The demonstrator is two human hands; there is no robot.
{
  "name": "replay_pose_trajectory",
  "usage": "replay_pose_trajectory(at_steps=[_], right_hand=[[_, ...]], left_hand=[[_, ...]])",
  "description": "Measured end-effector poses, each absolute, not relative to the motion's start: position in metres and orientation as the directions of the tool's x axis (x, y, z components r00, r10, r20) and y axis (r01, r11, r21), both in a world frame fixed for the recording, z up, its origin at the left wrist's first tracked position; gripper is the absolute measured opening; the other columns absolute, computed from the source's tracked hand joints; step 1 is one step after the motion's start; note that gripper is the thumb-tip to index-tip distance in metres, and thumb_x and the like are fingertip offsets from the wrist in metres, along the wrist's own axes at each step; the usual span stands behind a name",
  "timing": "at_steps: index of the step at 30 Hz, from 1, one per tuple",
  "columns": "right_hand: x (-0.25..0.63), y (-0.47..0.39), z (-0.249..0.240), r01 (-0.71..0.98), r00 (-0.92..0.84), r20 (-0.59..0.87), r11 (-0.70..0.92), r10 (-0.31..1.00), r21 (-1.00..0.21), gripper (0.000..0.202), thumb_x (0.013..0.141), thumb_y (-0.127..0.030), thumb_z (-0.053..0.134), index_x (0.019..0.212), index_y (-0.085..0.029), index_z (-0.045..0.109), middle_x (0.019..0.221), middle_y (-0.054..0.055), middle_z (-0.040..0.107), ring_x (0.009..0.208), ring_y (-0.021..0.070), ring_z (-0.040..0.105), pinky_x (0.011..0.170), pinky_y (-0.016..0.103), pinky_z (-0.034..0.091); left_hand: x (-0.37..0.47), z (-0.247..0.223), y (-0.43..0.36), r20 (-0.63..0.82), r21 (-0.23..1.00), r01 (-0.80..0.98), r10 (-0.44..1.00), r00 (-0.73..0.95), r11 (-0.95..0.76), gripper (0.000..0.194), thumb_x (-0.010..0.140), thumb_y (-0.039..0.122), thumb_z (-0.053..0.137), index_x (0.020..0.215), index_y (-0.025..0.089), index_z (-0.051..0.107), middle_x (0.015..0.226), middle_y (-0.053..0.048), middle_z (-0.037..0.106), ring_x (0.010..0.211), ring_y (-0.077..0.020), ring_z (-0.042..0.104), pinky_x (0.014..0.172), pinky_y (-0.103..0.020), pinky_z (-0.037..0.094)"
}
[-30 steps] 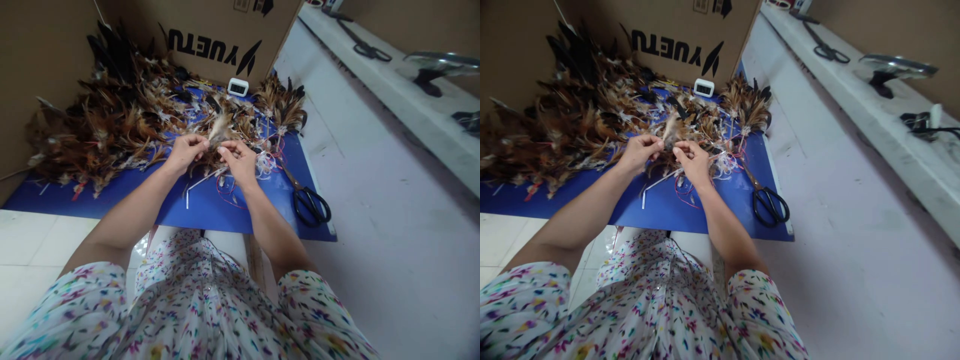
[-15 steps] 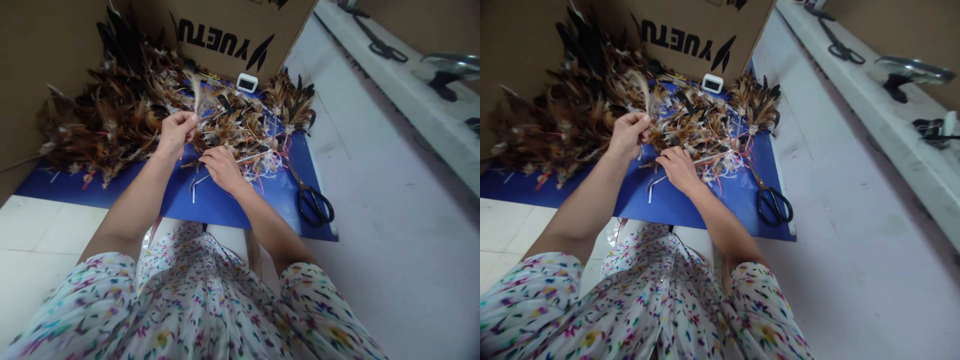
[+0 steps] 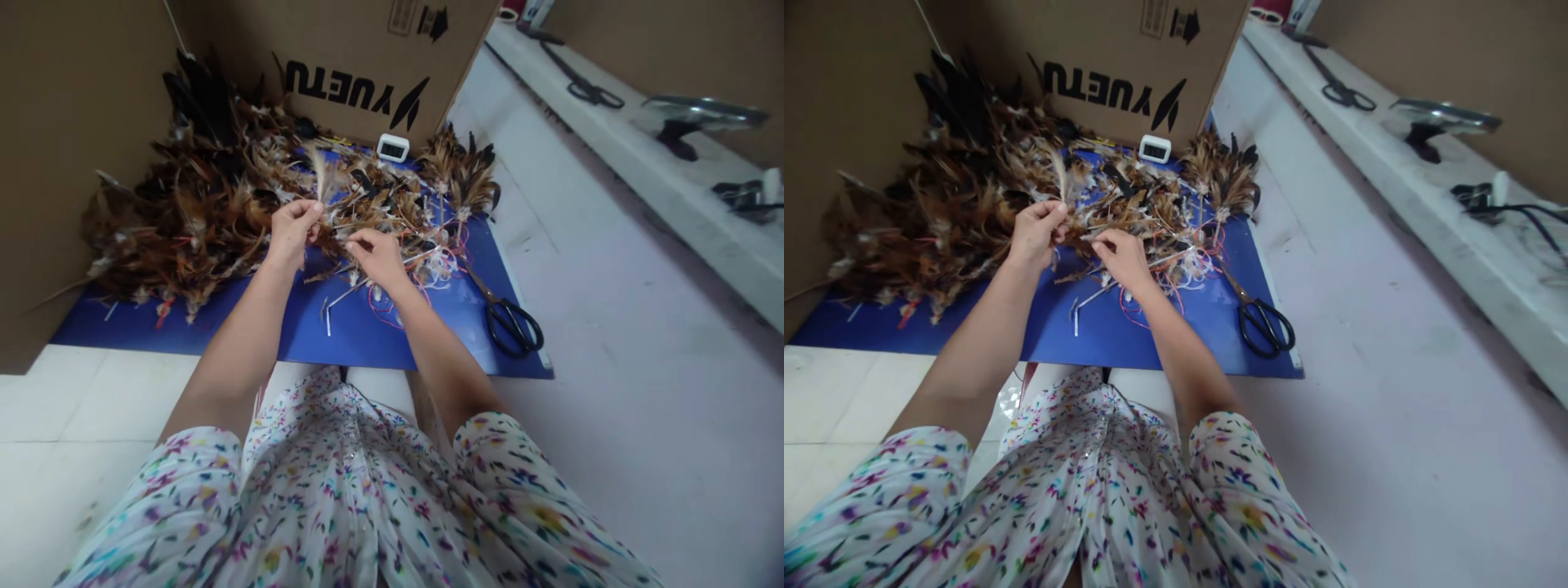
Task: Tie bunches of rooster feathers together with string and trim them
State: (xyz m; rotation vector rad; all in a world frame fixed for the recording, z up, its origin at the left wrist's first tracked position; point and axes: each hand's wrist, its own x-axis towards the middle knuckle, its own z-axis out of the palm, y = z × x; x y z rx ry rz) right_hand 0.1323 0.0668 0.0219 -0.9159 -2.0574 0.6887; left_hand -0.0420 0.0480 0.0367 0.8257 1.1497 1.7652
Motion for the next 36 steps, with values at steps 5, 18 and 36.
replay_pose_trajectory(at_steps=[5, 18, 36], right_hand=[[0.133, 0.076, 0.013, 0.045, -0.257, 0.246, 0.266, 0.935, -0.963, 0.016, 0.075, -0.032, 0.070, 0.083, -0.018, 0.069, 0.066, -0.001, 0.070, 0.057, 0.0126, 0.060, 0.057, 0.026, 0.047], [0.147, 0.070, 0.020, 0.226, -0.155, 0.587, 0.607, 0.795, -0.762, 0.010, 0.085, -0.027, 0.066, 0.084, -0.022, 0.074, 0.081, 0.001, 0.074, 0.075, 0.0172, 0.065, 0.077, 0.032, 0.050], [0.147, 0.063, 0.020, 0.611, -0.300, 0.625, 0.649, 0.720, -0.454, 0.023, 0.099, -0.020, 0.049, 0.096, -0.017, 0.072, 0.095, 0.009, 0.070, 0.089, 0.0214, 0.063, 0.082, 0.033, 0.044]], left_hand=[[-0.041, 0.035, 0.048, 0.047, 0.941, -0.289, 0.914, -0.403, -0.175, 0.019, 0.069, 0.020, 0.081, 0.065, 0.017, 0.063, 0.050, 0.006, 0.054, 0.040, -0.0037, 0.042, 0.037, -0.016, 0.026], [-0.026, 0.038, 0.039, -0.103, 0.937, -0.342, 0.991, -0.084, 0.068, 0.028, 0.068, 0.022, 0.087, 0.066, 0.015, 0.060, 0.059, 0.005, 0.059, 0.044, -0.0019, 0.046, 0.039, -0.013, 0.030], [-0.020, 0.043, 0.035, -0.185, 0.954, -0.250, 0.980, -0.066, 0.164, 0.031, 0.065, 0.022, 0.088, 0.072, 0.017, 0.059, 0.069, 0.001, 0.070, 0.045, -0.0034, 0.054, 0.038, -0.012, 0.033]])
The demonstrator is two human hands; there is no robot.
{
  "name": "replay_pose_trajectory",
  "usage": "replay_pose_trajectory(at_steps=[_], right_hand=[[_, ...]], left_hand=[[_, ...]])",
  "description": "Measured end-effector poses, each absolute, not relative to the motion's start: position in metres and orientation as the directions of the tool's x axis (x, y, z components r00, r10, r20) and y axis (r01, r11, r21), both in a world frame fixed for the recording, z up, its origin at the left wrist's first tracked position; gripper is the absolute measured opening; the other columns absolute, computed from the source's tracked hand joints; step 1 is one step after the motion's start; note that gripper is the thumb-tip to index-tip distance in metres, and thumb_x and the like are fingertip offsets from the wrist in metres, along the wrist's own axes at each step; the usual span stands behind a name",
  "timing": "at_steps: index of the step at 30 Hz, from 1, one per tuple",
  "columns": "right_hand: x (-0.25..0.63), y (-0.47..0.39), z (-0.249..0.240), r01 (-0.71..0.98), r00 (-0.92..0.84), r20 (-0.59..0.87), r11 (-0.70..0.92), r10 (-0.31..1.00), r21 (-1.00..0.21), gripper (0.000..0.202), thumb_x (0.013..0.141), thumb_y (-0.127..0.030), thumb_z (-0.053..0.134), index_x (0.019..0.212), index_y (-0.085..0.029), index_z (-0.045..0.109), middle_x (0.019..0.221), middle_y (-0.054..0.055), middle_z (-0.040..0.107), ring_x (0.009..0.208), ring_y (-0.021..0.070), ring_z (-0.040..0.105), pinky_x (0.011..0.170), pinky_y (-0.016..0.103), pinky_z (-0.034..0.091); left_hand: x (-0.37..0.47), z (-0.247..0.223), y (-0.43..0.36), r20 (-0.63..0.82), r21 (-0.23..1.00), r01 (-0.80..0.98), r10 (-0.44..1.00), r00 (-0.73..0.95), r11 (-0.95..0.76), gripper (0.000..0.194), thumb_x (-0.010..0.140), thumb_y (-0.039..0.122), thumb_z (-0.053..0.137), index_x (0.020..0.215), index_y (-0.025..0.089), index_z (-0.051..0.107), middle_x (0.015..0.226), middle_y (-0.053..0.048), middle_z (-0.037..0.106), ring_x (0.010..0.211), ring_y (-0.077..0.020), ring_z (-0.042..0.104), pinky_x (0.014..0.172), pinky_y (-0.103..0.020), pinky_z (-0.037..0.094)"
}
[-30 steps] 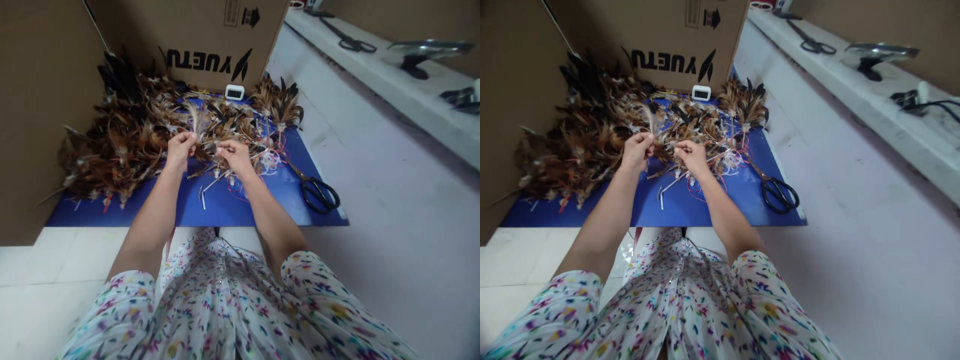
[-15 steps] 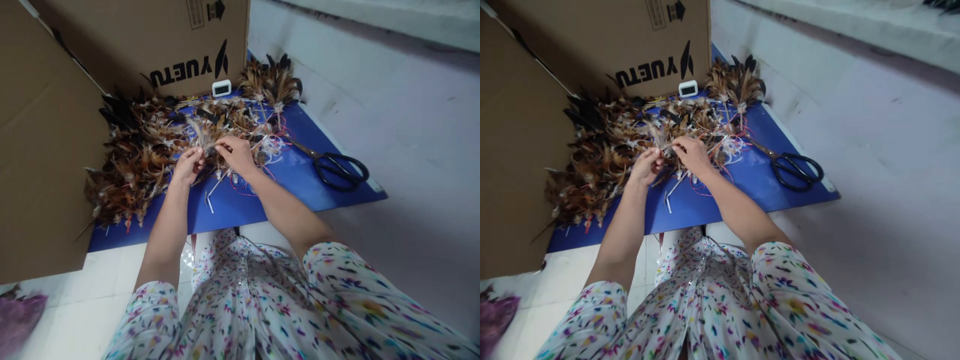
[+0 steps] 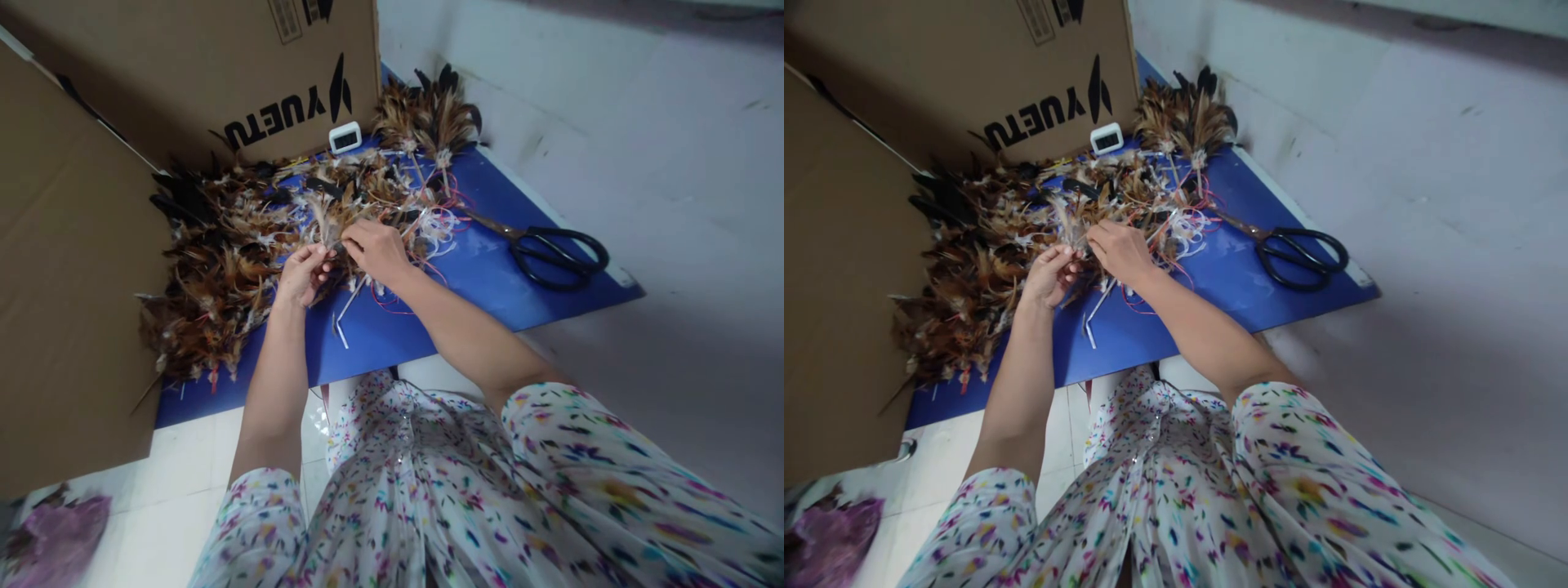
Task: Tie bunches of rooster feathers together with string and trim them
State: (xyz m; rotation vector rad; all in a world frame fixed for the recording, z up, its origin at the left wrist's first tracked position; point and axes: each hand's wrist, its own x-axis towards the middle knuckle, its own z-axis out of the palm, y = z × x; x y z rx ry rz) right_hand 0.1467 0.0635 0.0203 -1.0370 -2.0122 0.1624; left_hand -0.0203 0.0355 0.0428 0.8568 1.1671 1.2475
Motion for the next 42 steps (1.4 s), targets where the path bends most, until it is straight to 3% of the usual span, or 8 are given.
replay_pose_trajectory(at_steps=[7, 17, 25, 33, 42], right_hand=[[0.1486, 0.0636, 0.0218, 0.638, -0.303, 0.624, 0.639, 0.721, -0.429, 0.022, 0.098, -0.017, 0.049, 0.096, -0.017, 0.072, 0.096, 0.009, 0.069, 0.091, 0.0228, 0.062, 0.084, 0.035, 0.044], [0.1469, 0.0613, 0.0217, 0.620, -0.320, 0.634, 0.661, 0.704, -0.421, 0.020, 0.096, -0.016, 0.051, 0.093, -0.018, 0.071, 0.096, 0.008, 0.068, 0.091, 0.0218, 0.060, 0.082, 0.033, 0.043], [0.1451, 0.0605, 0.0225, 0.552, -0.274, 0.610, 0.641, 0.744, -0.533, 0.015, 0.093, -0.015, 0.058, 0.093, -0.016, 0.072, 0.094, 0.007, 0.068, 0.085, 0.0190, 0.062, 0.078, 0.031, 0.044], [0.1448, 0.0668, 0.0219, 0.383, -0.192, 0.584, 0.608, 0.789, -0.695, 0.012, 0.083, -0.008, 0.064, 0.087, -0.015, 0.072, 0.087, 0.004, 0.068, 0.079, 0.0157, 0.060, 0.078, 0.029, 0.045], [0.1464, 0.0677, 0.0268, 0.284, -0.156, 0.472, 0.497, 0.867, -0.820, 0.010, 0.078, -0.011, 0.067, 0.083, -0.015, 0.074, 0.083, 0.003, 0.071, 0.074, 0.0147, 0.059, 0.077, 0.030, 0.047]], left_hand=[[-0.0190, 0.0500, 0.0313, -0.233, 0.942, -0.259, 0.971, -0.057, 0.211, 0.029, 0.067, 0.022, 0.085, 0.074, 0.018, 0.056, 0.075, 0.000, 0.074, 0.047, -0.0051, 0.057, 0.038, -0.013, 0.033], [-0.0188, 0.0425, 0.0336, -0.171, 0.965, -0.211, 0.983, -0.068, 0.153, 0.029, 0.068, 0.023, 0.085, 0.073, 0.018, 0.056, 0.069, 0.003, 0.068, 0.046, -0.0049, 0.054, 0.039, -0.014, 0.033], [-0.0174, 0.0428, 0.0347, -0.127, 0.973, -0.206, 0.988, -0.087, 0.107, 0.027, 0.070, 0.018, 0.085, 0.068, 0.015, 0.058, 0.062, 0.003, 0.064, 0.046, -0.0035, 0.051, 0.041, -0.014, 0.035], [-0.0211, 0.0455, 0.0357, -0.156, 0.933, -0.342, 0.982, -0.103, 0.112, 0.024, 0.076, 0.009, 0.079, 0.068, 0.015, 0.058, 0.060, 0.003, 0.061, 0.043, -0.0019, 0.047, 0.039, -0.011, 0.034], [-0.0263, 0.0447, 0.0385, -0.150, 0.891, -0.447, 0.980, -0.132, 0.076, 0.022, 0.085, 0.007, 0.071, 0.070, 0.016, 0.057, 0.060, 0.004, 0.060, 0.043, -0.0010, 0.043, 0.039, -0.010, 0.032]])
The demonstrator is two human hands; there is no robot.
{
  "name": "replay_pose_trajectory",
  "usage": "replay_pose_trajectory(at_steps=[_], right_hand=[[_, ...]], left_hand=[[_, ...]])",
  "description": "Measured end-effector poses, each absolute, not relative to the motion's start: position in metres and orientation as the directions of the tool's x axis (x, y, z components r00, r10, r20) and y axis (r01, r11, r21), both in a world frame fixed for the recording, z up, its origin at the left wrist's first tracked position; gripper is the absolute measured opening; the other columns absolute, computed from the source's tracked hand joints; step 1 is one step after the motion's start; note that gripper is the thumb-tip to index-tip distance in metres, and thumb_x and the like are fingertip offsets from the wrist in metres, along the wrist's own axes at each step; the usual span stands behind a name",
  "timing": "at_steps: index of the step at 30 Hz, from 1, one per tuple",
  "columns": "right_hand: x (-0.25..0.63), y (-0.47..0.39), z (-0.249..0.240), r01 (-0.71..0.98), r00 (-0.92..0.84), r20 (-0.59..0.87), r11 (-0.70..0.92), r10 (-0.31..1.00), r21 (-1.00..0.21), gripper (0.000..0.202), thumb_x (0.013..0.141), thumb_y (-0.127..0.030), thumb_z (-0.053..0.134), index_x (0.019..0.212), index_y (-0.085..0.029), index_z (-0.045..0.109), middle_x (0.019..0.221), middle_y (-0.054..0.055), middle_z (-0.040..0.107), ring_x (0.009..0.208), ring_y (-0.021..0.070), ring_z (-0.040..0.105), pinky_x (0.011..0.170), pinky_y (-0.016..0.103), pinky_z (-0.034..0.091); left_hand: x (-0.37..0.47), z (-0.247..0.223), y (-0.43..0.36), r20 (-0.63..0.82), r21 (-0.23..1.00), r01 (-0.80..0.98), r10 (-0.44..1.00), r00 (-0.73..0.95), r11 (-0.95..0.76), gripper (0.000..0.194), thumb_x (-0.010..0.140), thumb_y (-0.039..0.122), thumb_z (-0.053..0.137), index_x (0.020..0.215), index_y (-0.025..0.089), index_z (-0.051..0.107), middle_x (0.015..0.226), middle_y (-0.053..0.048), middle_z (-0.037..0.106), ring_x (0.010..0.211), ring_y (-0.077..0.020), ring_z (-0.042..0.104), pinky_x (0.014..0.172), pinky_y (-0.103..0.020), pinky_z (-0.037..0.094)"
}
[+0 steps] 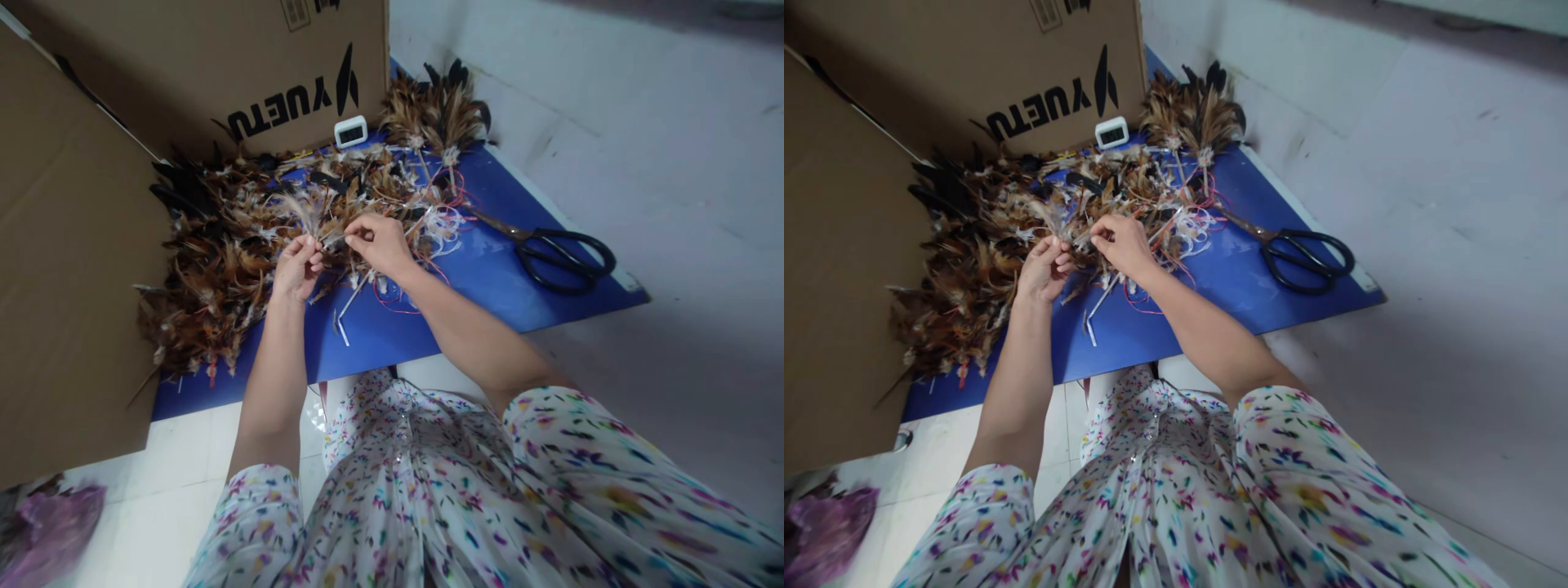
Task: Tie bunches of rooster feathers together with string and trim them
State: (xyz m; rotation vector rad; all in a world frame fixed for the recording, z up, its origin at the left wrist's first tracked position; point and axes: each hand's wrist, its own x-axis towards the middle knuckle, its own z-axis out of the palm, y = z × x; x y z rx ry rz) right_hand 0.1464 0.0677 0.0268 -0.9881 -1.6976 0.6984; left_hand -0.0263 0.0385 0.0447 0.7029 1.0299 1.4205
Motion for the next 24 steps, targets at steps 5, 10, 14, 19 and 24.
replay_pose_trajectory(at_steps=[5, 10, 14, 19, 24], right_hand=[[0.145, 0.063, 0.026, 0.336, -0.366, 0.427, 0.545, 0.827, -0.768, 0.014, 0.073, -0.014, 0.075, 0.087, -0.015, 0.077, 0.085, 0.004, 0.067, 0.080, 0.0169, 0.060, 0.082, 0.033, 0.046], [0.139, 0.063, 0.024, 0.137, -0.300, 0.393, 0.447, 0.870, -0.884, 0.020, 0.078, -0.031, 0.075, 0.090, -0.014, 0.074, 0.082, 0.003, 0.067, 0.075, 0.0152, 0.058, 0.076, 0.031, 0.046], [0.135, 0.064, 0.023, -0.065, -0.252, 0.348, 0.343, 0.903, -0.937, 0.020, 0.079, -0.034, 0.072, 0.075, -0.015, 0.067, 0.070, 0.000, 0.065, 0.067, 0.0122, 0.054, 0.068, 0.027, 0.044], [0.134, 0.067, 0.021, -0.107, -0.192, 0.325, 0.310, 0.926, -0.945, 0.012, 0.076, -0.025, 0.070, 0.072, -0.015, 0.065, 0.064, -0.004, 0.060, 0.062, 0.0099, 0.050, 0.064, 0.026, 0.040], [0.135, 0.070, 0.022, -0.110, -0.105, 0.340, 0.329, 0.934, -0.938, 0.016, 0.079, -0.024, 0.070, 0.068, -0.016, 0.062, 0.060, -0.005, 0.054, 0.060, 0.0095, 0.046, 0.062, 0.026, 0.036]], left_hand=[[-0.024, 0.046, 0.037, -0.145, 0.895, -0.437, 0.984, -0.102, 0.087, 0.025, 0.082, 0.011, 0.077, 0.069, 0.016, 0.056, 0.061, 0.005, 0.059, 0.042, 0.0001, 0.042, 0.038, -0.009, 0.031], [-0.018, 0.043, 0.034, -0.135, 0.916, -0.387, 0.989, -0.056, 0.103, 0.027, 0.076, 0.014, 0.083, 0.069, 0.015, 0.057, 0.060, 0.005, 0.059, 0.042, 0.0000, 0.042, 0.038, -0.010, 0.032], [-0.014, 0.039, 0.033, -0.083, 0.939, -0.336, 0.997, -0.008, 0.075, 0.026, 0.074, 0.017, 0.084, 0.068, 0.015, 0.059, 0.059, 0.005, 0.061, 0.041, -0.0009, 0.043, 0.038, -0.012, 0.031], [-0.012, 0.039, 0.032, -0.085, 0.958, -0.274, 0.996, 0.001, 0.083, 0.030, 0.068, 0.022, 0.089, 0.069, 0.015, 0.060, 0.060, 0.004, 0.062, 0.043, -0.0021, 0.047, 0.039, -0.013, 0.033], [-0.011, 0.040, 0.032, -0.094, 0.960, -0.263, 0.996, 0.005, 0.092, 0.035, 0.063, 0.026, 0.092, 0.070, 0.016, 0.060, 0.063, 0.003, 0.066, 0.046, -0.0038, 0.052, 0.040, -0.014, 0.035]])
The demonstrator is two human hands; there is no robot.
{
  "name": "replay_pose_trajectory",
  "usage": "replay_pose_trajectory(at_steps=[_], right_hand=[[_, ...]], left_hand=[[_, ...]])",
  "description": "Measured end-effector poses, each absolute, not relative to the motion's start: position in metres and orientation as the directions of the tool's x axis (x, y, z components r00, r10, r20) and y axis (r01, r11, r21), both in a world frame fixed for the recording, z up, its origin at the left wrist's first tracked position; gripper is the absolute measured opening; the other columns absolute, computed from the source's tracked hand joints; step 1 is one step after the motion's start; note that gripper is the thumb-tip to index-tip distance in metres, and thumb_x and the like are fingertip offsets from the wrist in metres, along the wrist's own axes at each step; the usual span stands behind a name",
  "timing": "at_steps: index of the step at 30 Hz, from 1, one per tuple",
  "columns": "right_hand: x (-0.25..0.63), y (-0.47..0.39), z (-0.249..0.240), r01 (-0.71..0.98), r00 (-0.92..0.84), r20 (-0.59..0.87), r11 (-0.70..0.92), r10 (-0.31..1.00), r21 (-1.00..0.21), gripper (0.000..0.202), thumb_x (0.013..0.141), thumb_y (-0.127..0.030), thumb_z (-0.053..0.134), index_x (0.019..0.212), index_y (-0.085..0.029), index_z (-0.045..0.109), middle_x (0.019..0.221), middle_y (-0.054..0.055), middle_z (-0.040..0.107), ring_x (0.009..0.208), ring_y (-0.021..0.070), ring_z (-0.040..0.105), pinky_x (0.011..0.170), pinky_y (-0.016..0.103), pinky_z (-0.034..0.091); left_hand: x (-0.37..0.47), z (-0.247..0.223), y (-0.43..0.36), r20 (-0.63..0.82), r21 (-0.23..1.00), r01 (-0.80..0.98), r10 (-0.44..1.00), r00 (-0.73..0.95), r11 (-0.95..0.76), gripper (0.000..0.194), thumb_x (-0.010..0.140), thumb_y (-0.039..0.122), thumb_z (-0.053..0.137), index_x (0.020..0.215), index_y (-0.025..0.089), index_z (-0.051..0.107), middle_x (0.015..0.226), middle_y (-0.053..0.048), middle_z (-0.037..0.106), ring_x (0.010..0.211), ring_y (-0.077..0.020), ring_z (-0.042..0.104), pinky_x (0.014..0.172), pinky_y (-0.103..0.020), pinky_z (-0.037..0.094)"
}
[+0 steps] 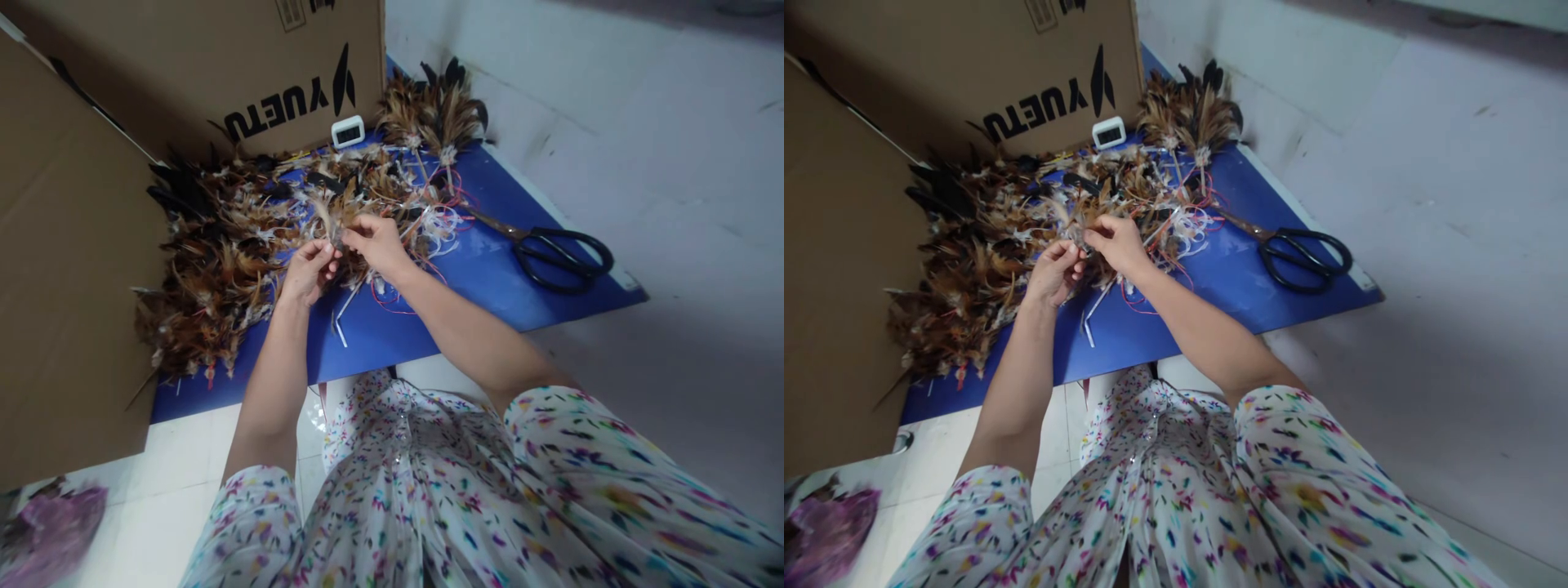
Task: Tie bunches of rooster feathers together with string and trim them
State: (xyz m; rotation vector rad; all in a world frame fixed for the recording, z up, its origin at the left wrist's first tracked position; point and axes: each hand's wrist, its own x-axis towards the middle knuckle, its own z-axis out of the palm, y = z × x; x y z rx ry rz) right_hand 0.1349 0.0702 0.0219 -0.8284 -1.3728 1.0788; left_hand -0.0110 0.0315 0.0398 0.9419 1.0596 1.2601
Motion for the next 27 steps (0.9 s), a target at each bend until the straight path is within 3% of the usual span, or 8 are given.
replay_pose_trajectory(at_steps=[8, 13, 22, 27], right_hand=[[0.134, 0.065, 0.025, -0.132, -0.143, 0.290, 0.273, 0.946, -0.953, 0.026, 0.084, -0.032, 0.074, 0.069, -0.018, 0.058, 0.060, -0.005, 0.054, 0.059, 0.0097, 0.048, 0.062, 0.026, 0.039], [0.134, 0.063, 0.028, -0.131, -0.156, 0.266, 0.247, 0.951, -0.960, 0.029, 0.082, -0.036, 0.075, 0.067, -0.018, 0.057, 0.059, -0.005, 0.055, 0.059, 0.0096, 0.050, 0.061, 0.025, 0.041], [0.135, 0.063, 0.030, -0.116, -0.164, 0.245, 0.228, 0.955, -0.967, 0.030, 0.080, -0.034, 0.077, 0.065, -0.018, 0.056, 0.057, -0.005, 0.054, 0.057, 0.0093, 0.048, 0.059, 0.025, 0.039], [0.135, 0.062, 0.032, -0.125, -0.188, 0.219, 0.197, 0.958, -0.972, 0.024, 0.081, -0.024, 0.074, 0.066, -0.018, 0.056, 0.058, -0.005, 0.056, 0.055, 0.0087, 0.049, 0.060, 0.024, 0.042]], left_hand=[[-0.012, 0.036, 0.034, -0.089, 0.962, -0.258, 0.996, 0.000, 0.086, 0.034, 0.058, 0.028, 0.094, 0.066, 0.015, 0.063, 0.062, 0.003, 0.066, 0.045, -0.0033, 0.051, 0.040, -0.014, 0.035], [-0.012, 0.036, 0.034, -0.091, 0.973, -0.213, 0.996, -0.021, 0.084, 0.031, 0.063, 0.027, 0.091, 0.065, 0.015, 0.063, 0.061, 0.002, 0.066, 0.044, -0.0039, 0.050, 0.039, -0.015, 0.035], [-0.012, 0.035, 0.034, -0.072, 0.983, -0.169, 0.997, -0.030, 0.066, 0.035, 0.058, 0.032, 0.093, 0.063, 0.015, 0.064, 0.060, 0.001, 0.066, 0.044, -0.0044, 0.050, 0.039, -0.015, 0.035], [-0.015, 0.034, 0.035, -0.040, 0.989, -0.144, 0.999, -0.029, 0.035, 0.032, 0.060, 0.032, 0.092, 0.064, 0.015, 0.065, 0.060, 0.001, 0.066, 0.044, -0.0054, 0.050, 0.039, -0.016, 0.035]])
